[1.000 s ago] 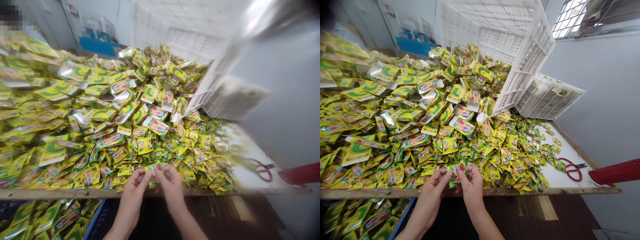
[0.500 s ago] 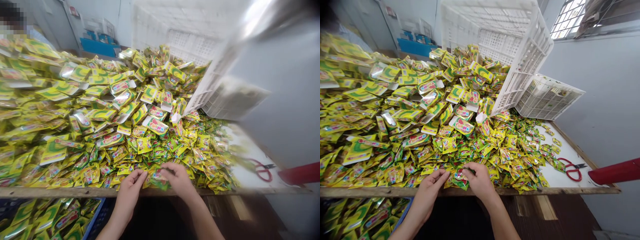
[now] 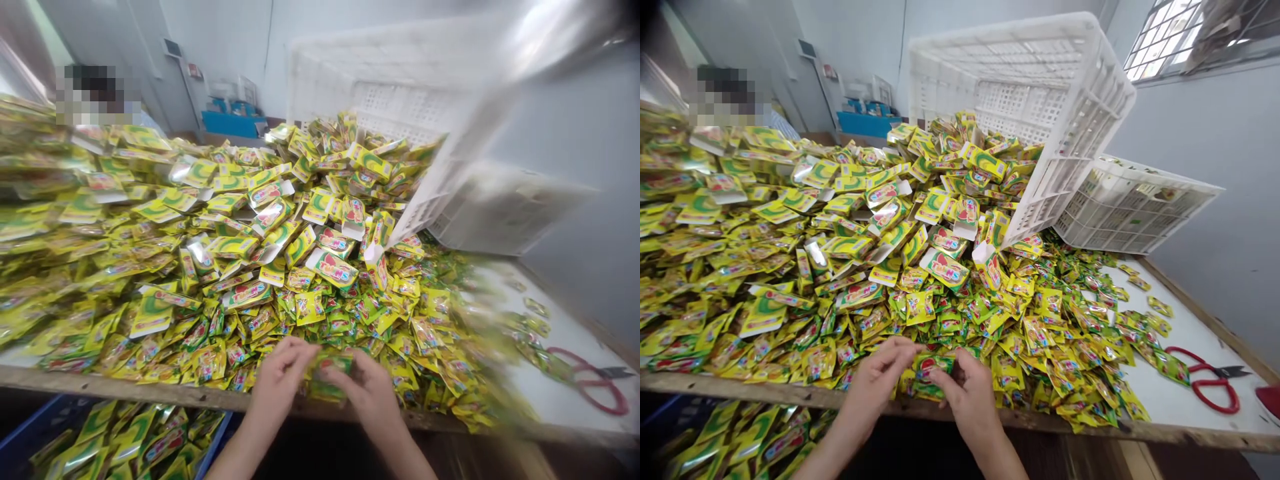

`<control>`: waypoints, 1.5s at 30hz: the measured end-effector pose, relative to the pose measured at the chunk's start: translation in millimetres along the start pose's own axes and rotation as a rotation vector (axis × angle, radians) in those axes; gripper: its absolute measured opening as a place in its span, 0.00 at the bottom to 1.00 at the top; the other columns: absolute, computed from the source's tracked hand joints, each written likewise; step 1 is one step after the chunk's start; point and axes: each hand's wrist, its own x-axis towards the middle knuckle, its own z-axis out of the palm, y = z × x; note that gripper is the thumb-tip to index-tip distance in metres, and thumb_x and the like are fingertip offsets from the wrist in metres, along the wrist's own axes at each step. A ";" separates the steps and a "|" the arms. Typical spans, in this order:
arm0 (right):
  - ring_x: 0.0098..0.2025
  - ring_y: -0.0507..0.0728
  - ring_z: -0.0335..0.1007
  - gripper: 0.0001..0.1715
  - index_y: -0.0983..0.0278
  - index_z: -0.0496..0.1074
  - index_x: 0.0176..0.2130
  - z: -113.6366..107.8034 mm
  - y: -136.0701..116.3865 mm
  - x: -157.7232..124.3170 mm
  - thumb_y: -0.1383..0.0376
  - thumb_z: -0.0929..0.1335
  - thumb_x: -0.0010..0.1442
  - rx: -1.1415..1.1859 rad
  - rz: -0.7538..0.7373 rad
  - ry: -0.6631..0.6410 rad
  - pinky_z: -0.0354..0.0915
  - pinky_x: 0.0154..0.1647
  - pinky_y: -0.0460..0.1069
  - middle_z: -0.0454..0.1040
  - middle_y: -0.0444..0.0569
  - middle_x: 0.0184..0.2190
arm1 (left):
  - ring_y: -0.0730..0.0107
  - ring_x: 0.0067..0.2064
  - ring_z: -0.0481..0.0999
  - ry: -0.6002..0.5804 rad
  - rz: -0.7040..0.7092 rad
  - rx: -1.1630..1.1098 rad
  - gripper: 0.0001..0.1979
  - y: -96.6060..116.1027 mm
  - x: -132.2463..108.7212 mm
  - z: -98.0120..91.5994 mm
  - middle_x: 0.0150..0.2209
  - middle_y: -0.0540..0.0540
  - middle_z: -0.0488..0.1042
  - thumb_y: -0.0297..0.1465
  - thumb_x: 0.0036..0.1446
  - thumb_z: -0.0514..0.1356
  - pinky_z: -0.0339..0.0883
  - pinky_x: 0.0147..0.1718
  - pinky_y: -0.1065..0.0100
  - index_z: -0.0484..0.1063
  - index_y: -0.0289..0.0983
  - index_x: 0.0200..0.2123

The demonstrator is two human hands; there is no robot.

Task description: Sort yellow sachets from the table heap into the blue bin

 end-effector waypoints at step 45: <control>0.33 0.51 0.68 0.07 0.61 0.77 0.36 -16.4 -85.6 -37.5 0.69 0.72 0.53 -0.836 -0.420 -0.799 0.60 0.35 0.42 0.73 0.42 0.32 | 0.54 0.43 0.78 -0.334 -0.462 -0.620 0.26 15.7 -107.0 15.2 0.41 0.43 0.80 0.36 0.45 0.70 0.71 0.42 0.62 0.73 0.42 0.50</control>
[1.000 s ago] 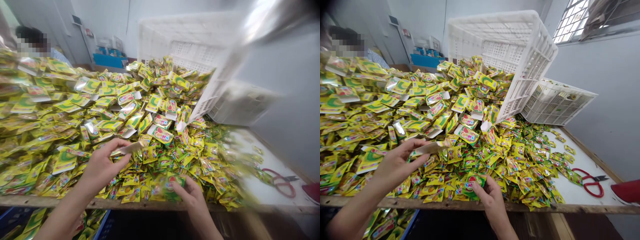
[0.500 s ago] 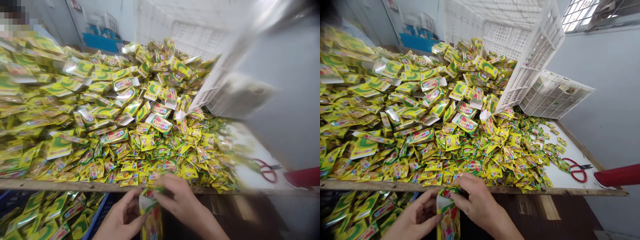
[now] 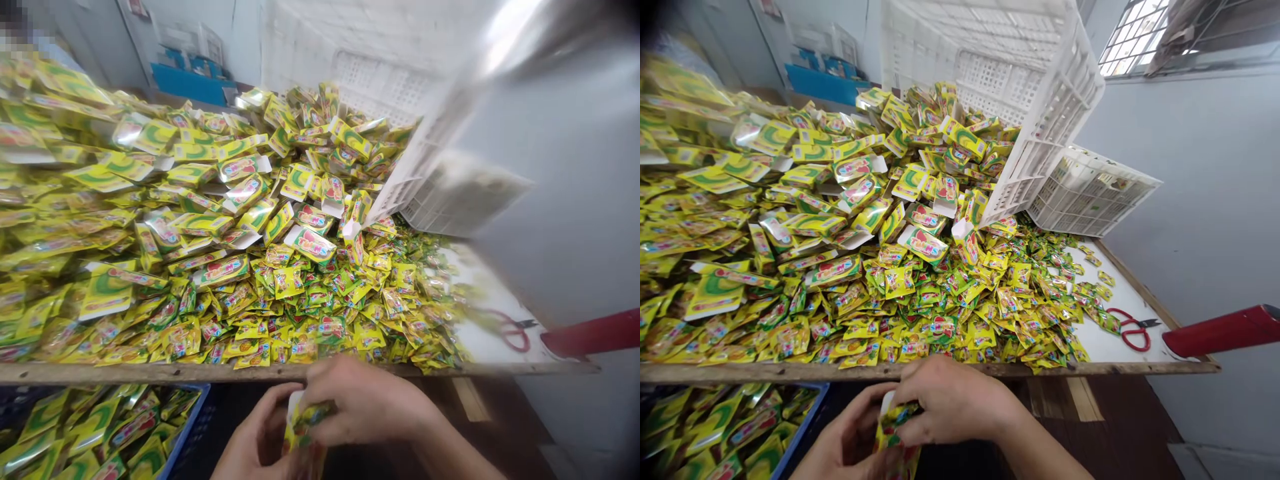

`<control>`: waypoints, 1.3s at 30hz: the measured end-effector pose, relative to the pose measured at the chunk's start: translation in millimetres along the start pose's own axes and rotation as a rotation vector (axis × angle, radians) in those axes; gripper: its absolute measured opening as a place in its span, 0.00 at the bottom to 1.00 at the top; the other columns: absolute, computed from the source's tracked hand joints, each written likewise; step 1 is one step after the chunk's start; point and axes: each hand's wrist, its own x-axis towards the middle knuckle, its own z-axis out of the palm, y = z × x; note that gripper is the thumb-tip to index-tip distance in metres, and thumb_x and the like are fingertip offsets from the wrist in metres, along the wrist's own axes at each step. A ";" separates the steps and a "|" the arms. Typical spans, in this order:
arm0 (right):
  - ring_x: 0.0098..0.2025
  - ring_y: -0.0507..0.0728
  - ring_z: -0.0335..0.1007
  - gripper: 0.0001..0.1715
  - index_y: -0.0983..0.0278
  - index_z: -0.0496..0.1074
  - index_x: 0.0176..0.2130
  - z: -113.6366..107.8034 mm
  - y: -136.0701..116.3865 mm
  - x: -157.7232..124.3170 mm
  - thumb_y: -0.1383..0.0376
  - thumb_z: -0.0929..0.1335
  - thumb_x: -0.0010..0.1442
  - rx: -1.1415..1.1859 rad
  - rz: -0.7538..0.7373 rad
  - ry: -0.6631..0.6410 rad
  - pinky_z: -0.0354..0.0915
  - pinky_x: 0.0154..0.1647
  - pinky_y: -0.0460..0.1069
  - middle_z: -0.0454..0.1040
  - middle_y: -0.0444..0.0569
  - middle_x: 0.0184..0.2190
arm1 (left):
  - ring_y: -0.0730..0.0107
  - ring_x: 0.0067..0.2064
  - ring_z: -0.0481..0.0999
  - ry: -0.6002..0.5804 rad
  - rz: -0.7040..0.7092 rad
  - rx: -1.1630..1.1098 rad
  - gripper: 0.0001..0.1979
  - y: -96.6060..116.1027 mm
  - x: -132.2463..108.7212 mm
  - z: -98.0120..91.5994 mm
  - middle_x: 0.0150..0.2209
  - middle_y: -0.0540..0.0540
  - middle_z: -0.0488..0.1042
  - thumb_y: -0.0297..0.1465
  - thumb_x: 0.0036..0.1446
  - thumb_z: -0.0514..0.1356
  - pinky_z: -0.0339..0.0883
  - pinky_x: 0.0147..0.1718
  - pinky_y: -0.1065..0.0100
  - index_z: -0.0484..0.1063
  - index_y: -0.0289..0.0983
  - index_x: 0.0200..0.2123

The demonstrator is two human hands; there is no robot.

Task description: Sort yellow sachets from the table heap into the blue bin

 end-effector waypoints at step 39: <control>0.51 0.56 0.64 0.07 0.58 0.78 0.35 79.1 16.1 -7.0 0.71 0.73 0.55 0.311 0.139 0.490 0.60 0.52 0.51 0.71 0.46 0.46 | 0.50 0.57 0.70 -0.026 -0.034 0.056 0.25 -11.3 5.2 -6.5 0.54 0.45 0.75 0.36 0.49 0.68 0.63 0.57 0.57 0.73 0.42 0.53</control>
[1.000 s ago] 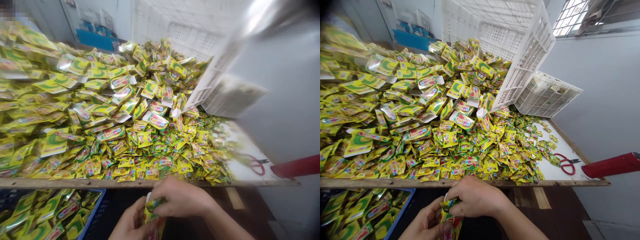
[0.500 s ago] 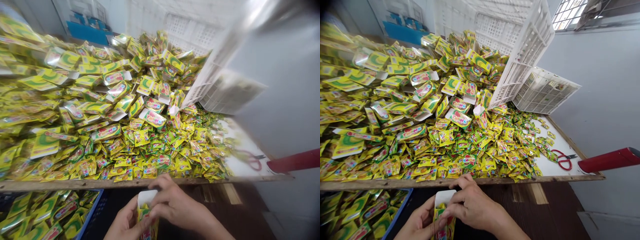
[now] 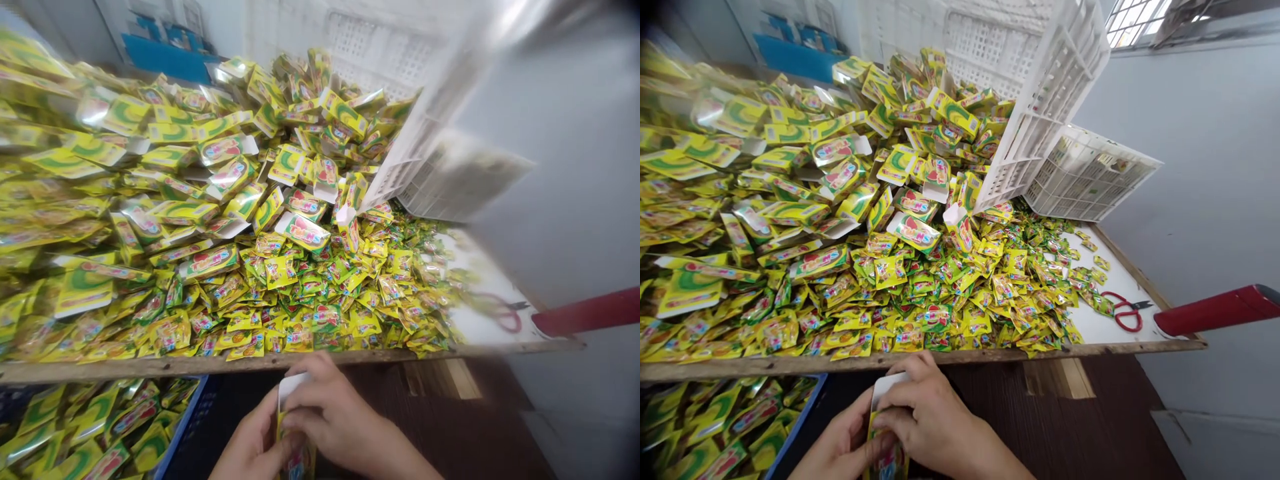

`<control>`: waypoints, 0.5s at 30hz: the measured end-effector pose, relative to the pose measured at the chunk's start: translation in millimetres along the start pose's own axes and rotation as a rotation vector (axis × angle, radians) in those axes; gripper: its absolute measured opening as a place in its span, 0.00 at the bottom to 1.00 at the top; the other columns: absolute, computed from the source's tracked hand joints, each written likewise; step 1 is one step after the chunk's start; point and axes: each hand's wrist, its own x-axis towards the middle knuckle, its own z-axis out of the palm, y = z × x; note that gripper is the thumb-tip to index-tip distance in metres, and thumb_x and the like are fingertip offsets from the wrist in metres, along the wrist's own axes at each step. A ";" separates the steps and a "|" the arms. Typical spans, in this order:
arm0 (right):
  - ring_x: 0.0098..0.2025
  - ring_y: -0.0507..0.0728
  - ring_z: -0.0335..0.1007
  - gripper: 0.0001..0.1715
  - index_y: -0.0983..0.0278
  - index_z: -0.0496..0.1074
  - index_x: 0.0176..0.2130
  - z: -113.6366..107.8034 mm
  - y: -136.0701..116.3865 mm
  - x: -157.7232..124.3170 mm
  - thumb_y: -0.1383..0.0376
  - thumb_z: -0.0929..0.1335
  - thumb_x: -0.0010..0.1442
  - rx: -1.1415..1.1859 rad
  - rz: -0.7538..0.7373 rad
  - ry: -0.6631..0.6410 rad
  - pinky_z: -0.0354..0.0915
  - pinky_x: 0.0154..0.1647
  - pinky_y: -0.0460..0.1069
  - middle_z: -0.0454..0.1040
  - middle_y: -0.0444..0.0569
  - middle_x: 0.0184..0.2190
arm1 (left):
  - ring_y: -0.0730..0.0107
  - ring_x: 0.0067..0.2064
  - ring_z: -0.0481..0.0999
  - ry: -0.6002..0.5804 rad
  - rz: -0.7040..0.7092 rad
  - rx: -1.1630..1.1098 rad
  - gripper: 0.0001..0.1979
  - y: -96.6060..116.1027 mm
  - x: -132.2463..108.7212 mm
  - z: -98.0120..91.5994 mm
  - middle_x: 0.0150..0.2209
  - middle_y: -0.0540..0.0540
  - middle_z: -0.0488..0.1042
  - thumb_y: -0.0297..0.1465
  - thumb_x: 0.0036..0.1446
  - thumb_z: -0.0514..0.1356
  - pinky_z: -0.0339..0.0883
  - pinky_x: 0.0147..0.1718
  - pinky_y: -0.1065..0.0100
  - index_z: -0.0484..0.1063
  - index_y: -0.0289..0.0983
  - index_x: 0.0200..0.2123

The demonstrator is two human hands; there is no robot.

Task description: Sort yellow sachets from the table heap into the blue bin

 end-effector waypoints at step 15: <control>0.18 0.45 0.60 0.17 0.66 0.78 0.37 7.4 12.2 -2.2 0.57 0.74 0.50 0.695 0.518 0.186 0.58 0.13 0.39 0.72 0.44 0.26 | 0.53 0.45 0.78 0.186 -0.212 -0.191 0.18 28.3 1.7 -0.5 0.43 0.43 0.81 0.37 0.49 0.68 0.71 0.46 0.60 0.79 0.39 0.44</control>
